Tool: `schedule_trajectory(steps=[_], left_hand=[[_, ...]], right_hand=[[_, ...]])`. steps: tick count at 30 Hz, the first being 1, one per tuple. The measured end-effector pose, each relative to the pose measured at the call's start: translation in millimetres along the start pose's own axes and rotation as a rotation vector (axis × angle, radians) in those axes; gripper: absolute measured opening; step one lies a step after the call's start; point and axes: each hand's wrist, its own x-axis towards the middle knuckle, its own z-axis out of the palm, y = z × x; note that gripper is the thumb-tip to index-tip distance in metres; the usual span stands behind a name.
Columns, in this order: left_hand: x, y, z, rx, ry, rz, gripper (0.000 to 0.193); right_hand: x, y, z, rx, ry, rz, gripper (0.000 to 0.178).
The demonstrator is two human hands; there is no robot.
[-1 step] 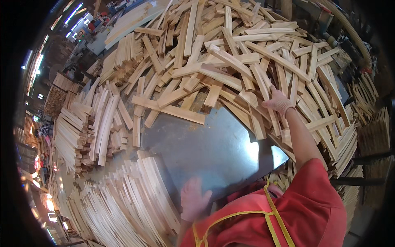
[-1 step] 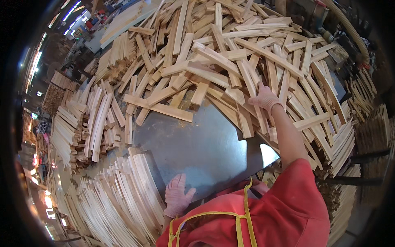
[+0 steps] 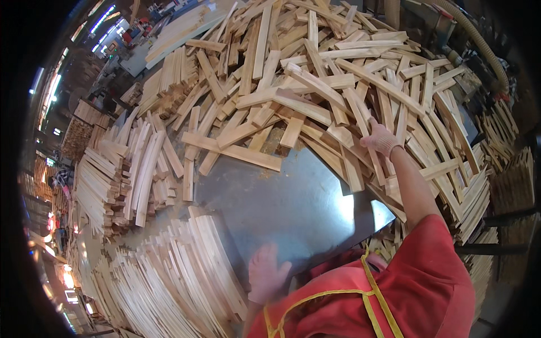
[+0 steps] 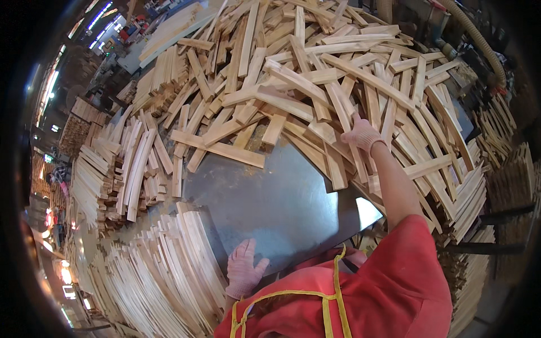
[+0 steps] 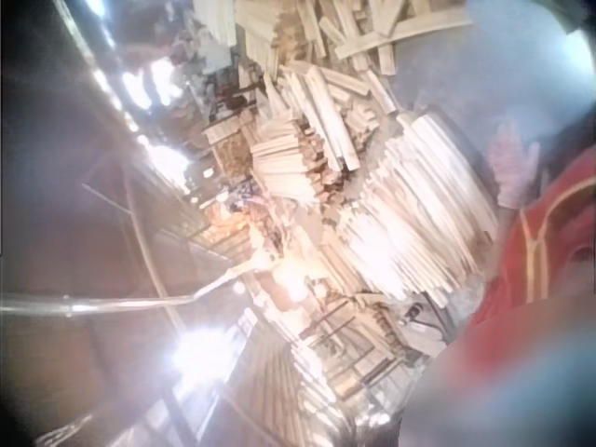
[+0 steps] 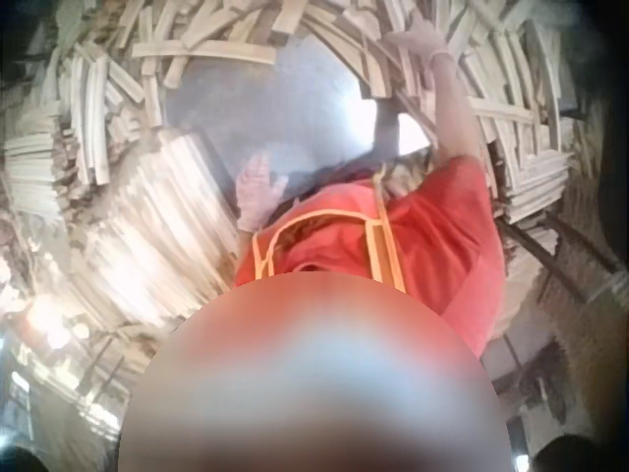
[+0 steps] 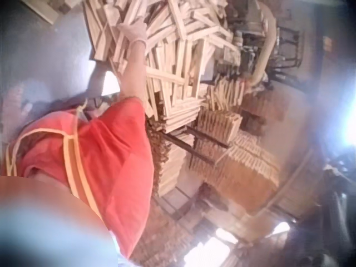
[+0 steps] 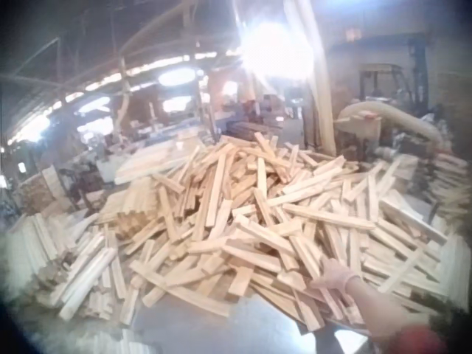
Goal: The person gathers loose wooden planks from a large pile on a metal table and arranges them into a neat, aligned stack. They repeatedly pick up individual pieces or small bundles, align them with the growing stack, and place them down, maintaining a consistent orientation throughout the process.
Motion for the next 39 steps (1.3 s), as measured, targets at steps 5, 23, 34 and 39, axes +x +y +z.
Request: schedule_trajectory(steps=[5,23,34,39], left_hand=[[-25,8,-5,-0.067,-0.025,0.003,0.076],[-61,-12,53,-1.557,-0.374,-0.053,0.055],[-101,-43,82,-1.709,-0.147,-0.302,0.063],[-165,-100,52,-1.742,-0.009,-0.493,0.065]], right_hand=[[-2,53,-20,1.111,-0.262,0.12,0.009],[-381,8,227,1.164,-0.859,-0.006,0.06],[-323,-41,268,1.324,-0.724,0.347,0.04],[-320,-74,313,0.834,-0.603,0.189,0.042]])
